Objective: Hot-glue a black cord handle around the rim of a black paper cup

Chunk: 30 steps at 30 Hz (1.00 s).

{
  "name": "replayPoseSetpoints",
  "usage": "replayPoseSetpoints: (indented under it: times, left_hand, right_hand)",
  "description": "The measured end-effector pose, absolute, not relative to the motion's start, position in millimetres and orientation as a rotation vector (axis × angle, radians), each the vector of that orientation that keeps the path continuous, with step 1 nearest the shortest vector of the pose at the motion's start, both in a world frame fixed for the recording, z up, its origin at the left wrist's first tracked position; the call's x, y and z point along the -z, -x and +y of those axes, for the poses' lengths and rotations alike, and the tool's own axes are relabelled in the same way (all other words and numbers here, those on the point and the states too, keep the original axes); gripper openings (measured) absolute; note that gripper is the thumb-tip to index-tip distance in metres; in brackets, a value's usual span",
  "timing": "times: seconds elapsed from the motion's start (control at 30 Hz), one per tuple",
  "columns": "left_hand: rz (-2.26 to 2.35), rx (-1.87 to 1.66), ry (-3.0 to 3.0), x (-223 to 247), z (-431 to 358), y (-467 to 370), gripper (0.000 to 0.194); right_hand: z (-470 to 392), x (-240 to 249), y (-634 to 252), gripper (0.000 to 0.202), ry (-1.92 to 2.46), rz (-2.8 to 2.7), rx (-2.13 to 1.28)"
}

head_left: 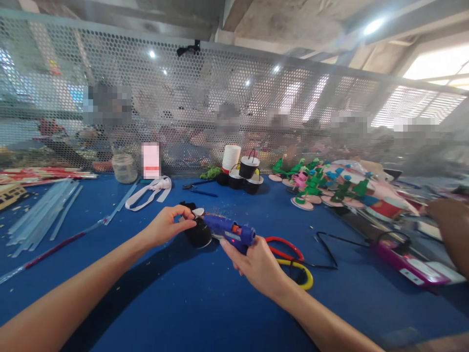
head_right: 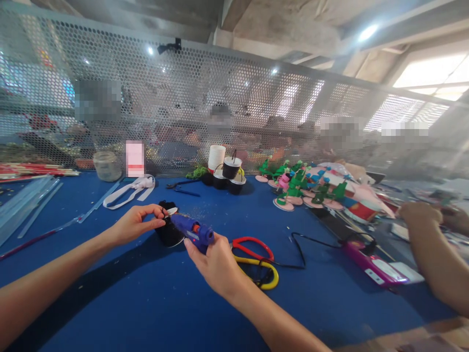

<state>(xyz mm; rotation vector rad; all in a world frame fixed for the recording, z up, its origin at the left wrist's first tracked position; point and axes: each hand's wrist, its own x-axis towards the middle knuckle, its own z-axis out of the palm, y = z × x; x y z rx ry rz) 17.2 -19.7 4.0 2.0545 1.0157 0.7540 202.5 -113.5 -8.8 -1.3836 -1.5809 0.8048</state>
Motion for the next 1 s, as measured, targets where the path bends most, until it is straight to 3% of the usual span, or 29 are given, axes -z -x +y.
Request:
replayPoseSetpoints:
  times: [1.0]
  left_hand:
    - [0.921,-0.703,-2.135,-2.7,-16.5,-12.3,0.011]
  right_hand:
    - [-111.9,11.0,-205.8,0.022,1.447,-1.58,-0.814]
